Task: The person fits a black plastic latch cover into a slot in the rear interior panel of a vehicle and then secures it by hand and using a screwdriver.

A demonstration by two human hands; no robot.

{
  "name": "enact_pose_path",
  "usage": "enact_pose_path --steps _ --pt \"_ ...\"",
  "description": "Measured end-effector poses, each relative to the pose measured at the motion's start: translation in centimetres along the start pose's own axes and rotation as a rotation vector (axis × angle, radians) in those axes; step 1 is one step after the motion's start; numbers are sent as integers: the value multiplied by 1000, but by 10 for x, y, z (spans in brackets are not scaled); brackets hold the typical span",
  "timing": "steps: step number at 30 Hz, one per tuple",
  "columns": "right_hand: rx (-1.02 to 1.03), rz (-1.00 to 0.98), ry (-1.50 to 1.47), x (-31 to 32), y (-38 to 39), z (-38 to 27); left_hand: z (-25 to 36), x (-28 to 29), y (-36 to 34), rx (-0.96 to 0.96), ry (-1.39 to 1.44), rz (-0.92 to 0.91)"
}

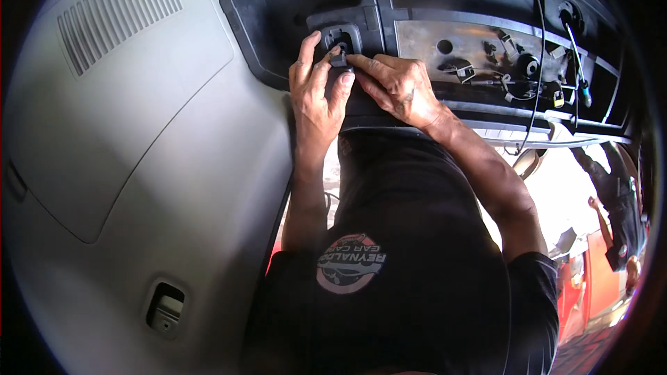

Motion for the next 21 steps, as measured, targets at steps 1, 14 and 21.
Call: enact_pose_path --steps 1,14,21 --pt "-1 -1 -1 0 0 -4 1 1 0 -12 -11 29" --pt "150 -392 530 20 -30 -17 2 5 -6 9 -71 -10" --pt "206 -382 549 20 -36 -21 -4 -2 -1 69 138 61"
Point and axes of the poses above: each hand's wrist, its own y-axis away from the middle knuckle, its own x-axis out of the back of the hand, z = x × y, the point moved 4 cm from there along -y, towards the middle knuckle, and after that the axes turned 12 degrees about -y, right-handed, at the moved point
